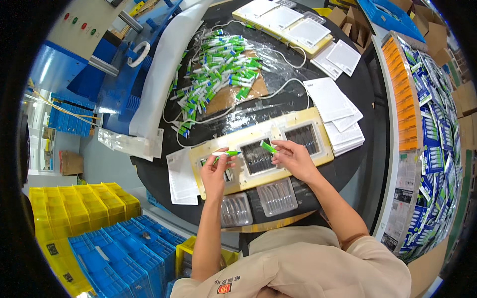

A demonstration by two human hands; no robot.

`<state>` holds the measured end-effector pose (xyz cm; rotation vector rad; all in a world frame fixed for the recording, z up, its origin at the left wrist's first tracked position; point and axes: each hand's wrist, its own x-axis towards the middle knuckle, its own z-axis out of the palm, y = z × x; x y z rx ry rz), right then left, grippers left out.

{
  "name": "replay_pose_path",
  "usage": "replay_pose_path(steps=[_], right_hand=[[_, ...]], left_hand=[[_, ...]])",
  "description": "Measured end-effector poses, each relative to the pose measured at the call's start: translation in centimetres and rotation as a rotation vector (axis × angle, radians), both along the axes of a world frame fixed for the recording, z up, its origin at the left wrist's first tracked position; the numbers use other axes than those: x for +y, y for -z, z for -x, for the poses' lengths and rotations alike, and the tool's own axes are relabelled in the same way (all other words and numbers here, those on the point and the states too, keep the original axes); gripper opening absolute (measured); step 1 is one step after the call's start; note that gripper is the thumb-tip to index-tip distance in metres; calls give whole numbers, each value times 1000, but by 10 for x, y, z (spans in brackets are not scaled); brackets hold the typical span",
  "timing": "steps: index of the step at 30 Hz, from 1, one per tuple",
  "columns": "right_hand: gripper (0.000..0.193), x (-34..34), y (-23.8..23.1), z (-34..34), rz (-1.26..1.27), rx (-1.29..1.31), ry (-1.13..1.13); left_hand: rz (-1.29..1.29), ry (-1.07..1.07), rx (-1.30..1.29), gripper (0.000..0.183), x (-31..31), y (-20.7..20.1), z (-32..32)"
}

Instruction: The person places green cylindrical batteries into a wooden jig, then covers them with white paper sheets. The person repeats this process multiple times, handling batteries and paper sheets by hand.

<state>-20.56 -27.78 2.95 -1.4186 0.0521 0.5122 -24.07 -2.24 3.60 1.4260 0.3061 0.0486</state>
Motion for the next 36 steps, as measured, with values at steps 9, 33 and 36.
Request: replay_pose_path(steps=[9, 33, 36], right_hand=[[21, 25, 6, 22, 315, -459, 145], [9, 57, -7, -108, 745, -930, 328], [25, 71, 0, -204, 1006, -841, 135]], left_hand=[[-1123, 64, -625, 29, -30, 12, 27], [-993, 136, -551, 20, -6, 7, -71], [-1114, 81, -445, 20, -16, 19, -176]])
